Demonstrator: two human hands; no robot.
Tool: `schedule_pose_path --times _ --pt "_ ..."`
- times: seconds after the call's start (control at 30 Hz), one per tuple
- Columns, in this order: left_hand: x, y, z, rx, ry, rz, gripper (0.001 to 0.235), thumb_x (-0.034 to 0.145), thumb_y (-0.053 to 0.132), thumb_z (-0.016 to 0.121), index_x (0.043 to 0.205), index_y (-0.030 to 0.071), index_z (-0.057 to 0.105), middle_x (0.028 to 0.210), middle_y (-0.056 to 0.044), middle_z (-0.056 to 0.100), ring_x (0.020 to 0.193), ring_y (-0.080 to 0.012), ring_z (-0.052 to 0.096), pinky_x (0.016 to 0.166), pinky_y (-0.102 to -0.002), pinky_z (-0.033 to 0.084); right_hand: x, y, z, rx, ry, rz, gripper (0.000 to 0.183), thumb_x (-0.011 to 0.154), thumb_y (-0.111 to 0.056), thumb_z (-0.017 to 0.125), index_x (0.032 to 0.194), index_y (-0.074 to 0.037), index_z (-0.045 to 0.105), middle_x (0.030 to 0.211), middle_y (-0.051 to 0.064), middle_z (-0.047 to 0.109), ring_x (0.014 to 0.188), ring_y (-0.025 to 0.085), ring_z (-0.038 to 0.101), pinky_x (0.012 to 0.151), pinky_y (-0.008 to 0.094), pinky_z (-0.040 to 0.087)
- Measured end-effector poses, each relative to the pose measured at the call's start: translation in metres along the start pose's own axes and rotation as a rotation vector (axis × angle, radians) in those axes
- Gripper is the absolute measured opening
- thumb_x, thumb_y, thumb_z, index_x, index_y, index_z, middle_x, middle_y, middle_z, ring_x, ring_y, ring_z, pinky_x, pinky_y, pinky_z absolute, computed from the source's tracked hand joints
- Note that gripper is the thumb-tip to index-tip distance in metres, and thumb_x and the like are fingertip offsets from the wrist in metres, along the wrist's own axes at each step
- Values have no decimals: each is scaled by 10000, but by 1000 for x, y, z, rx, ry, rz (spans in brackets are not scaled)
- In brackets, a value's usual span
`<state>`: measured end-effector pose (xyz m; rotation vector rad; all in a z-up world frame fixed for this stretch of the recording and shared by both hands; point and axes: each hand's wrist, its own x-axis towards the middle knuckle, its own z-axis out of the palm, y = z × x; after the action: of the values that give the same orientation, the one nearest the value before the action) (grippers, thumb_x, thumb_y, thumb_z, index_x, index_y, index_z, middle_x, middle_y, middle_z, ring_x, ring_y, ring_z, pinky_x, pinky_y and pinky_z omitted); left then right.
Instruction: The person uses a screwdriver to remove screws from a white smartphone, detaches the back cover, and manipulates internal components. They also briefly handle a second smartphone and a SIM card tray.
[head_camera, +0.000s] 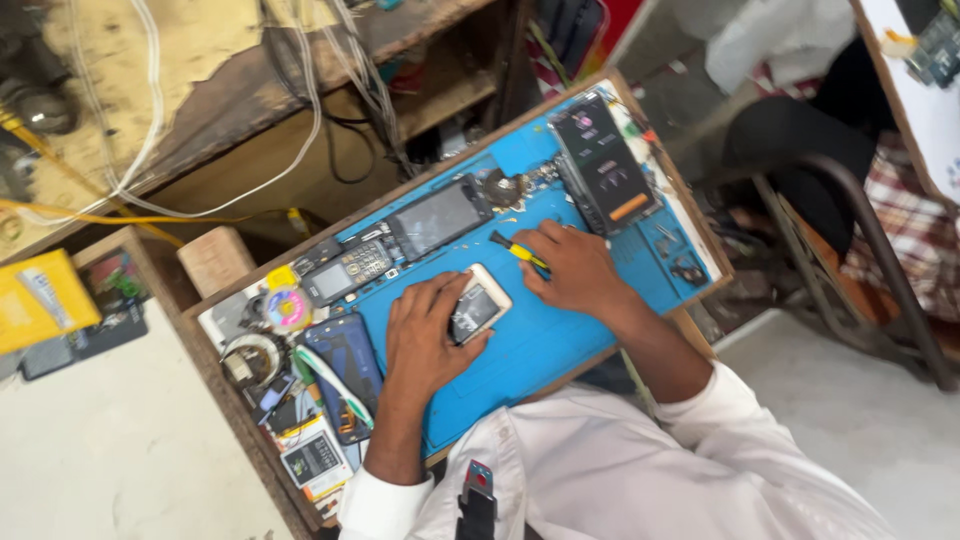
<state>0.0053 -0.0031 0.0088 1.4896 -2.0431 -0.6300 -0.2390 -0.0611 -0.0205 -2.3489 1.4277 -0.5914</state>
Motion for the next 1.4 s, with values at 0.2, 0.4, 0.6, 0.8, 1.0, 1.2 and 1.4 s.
schedule_pose_path --times 0.2,0.4,0.6,0.8,1.0,1.2,1.4 --pt "-3 -3 -4 -42 22 1 828 605 291 919 1358 112 625 1333 -89 619 1199 -320 554 990 -454 435 5 -10 -2 -4 27 6 362 827 -242 753 1172 -158 683 904 72 632 791 294 680 673 430 548" --pt "-4 -3 -6 -19 -5 -25 869 600 303 935 1385 126 608 1341 -100 603 1205 -322 546 1004 -463 428 9 -13 -2 -5 16 31 335 838 -241 750 1156 -155 688 875 66 630 732 280 671 634 426 543" --pt "-3 -2 -6 -7 -32 -72 902 571 313 942 1389 143 603 1321 -97 601 1173 -316 552 977 -452 436 7 -10 -1 -30 23 26 341 845 -247 745 1170 -156 692 856 69 614 735 284 667 634 427 542" --pt "-5 -1 -3 -30 -37 -74 885 570 247 938 1383 133 606 1251 -117 595 1127 -327 545 968 -452 432 4 -10 -2 -17 38 0 343 864 -244 737 1188 -145 687 870 74 605 744 291 662 640 427 541" --pt "-4 4 -1 -64 -25 -92 843 534 198 911 1322 115 624 1170 -135 560 1082 -345 535 979 -448 443 4 -9 -2 -14 37 1 348 867 -255 739 1196 -152 689 893 74 613 738 298 662 638 430 542" --pt "-2 5 -3 -82 -18 -92 830 547 196 906 1322 112 623 1168 -138 554 1107 -358 555 981 -455 466 -1 -8 -1 7 109 -9 344 866 -251 759 1190 -152 701 923 67 620 757 284 669 643 409 544" --pt "-2 5 -1 -69 -19 -86 827 548 206 904 1319 123 617 1159 -149 549 1084 -367 577 946 -459 485 -10 -13 7 93 254 -65 364 831 -266 826 1162 -167 710 953 36 627 785 244 662 667 369 537"
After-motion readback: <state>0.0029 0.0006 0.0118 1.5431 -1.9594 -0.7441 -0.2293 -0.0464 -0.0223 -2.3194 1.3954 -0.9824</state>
